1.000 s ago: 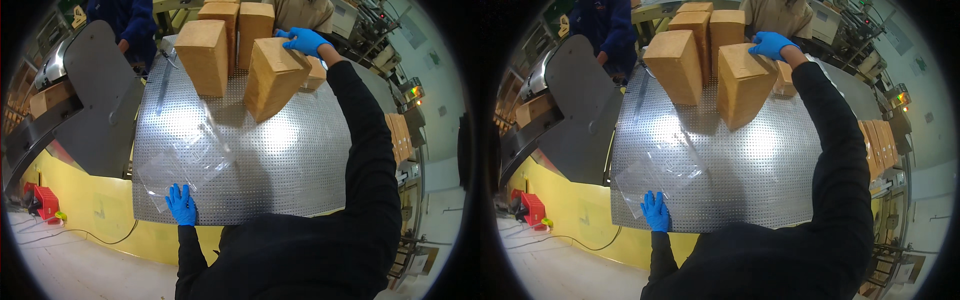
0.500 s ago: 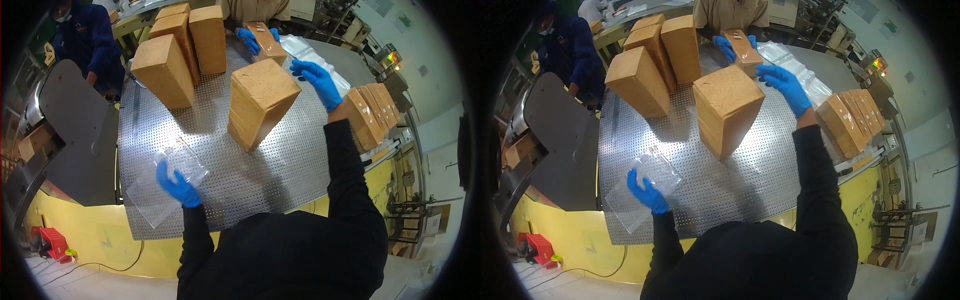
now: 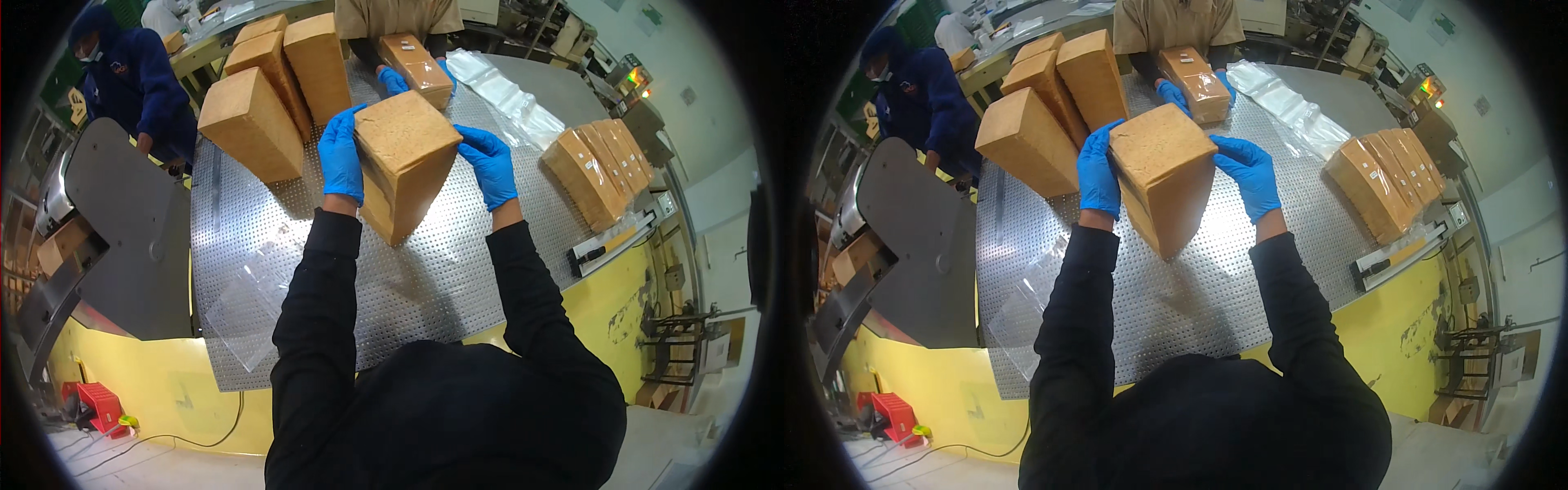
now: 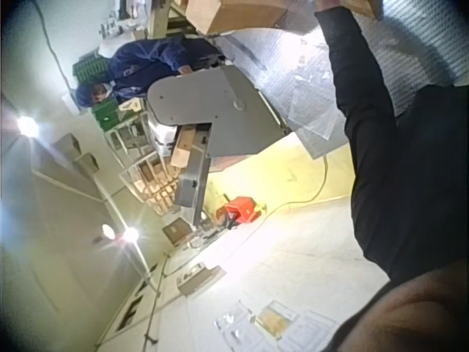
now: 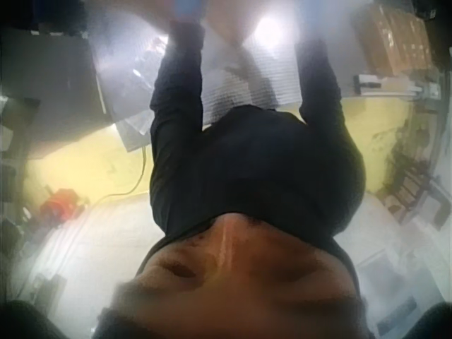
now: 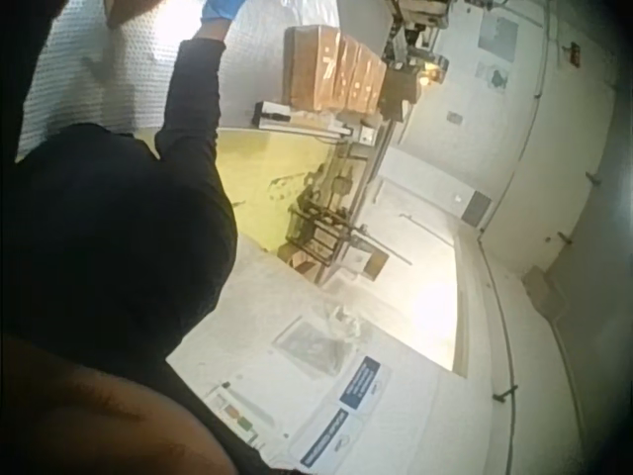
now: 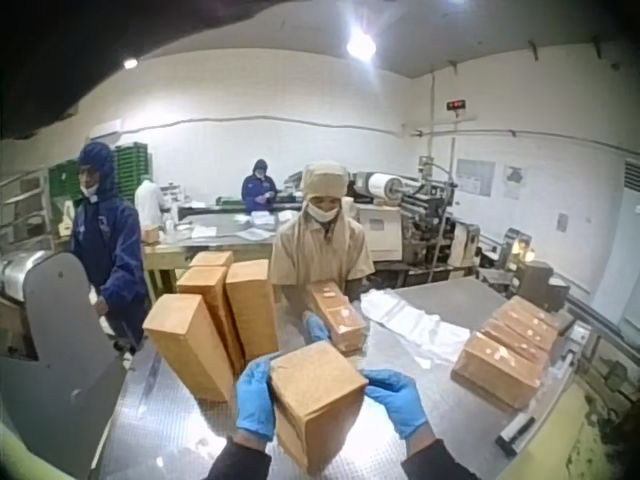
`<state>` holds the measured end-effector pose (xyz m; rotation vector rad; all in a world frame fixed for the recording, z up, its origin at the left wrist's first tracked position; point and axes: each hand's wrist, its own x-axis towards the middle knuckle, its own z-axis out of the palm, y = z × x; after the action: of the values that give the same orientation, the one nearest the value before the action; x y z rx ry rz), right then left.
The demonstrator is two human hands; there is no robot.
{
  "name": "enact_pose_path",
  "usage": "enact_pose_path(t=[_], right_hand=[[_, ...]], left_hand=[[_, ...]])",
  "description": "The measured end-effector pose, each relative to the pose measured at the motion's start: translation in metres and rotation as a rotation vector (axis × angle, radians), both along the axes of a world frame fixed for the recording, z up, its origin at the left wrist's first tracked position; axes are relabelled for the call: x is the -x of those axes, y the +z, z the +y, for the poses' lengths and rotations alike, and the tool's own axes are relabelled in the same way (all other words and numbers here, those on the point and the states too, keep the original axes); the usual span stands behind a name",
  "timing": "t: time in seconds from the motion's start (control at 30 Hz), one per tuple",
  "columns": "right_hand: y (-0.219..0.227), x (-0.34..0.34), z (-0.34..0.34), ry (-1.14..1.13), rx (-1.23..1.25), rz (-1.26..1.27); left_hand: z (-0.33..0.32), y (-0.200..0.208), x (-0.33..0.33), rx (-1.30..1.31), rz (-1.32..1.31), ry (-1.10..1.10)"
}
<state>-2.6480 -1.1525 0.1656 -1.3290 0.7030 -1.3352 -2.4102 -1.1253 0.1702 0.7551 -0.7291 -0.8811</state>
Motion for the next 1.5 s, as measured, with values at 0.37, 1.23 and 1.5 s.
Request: enact_pose_path(t=[0.37,1.23,1.5], right_hand=[[-0.036,0.001,-0.033,0.174,-0.115,-0.335],[-0.254,0.138,0.197,0.084,-0.634,0.314],[-0.17,0.053,0.223,0.611,-0.645,0.624]], left_hand=[[0.014,-0.027,0.006,-0.051,0.08,0.046],[0.199,-0.184,0.042,-0.53,-1.207,0.366],[0.298,-0.217,0.005,-0.933,-1.555,0.419]])
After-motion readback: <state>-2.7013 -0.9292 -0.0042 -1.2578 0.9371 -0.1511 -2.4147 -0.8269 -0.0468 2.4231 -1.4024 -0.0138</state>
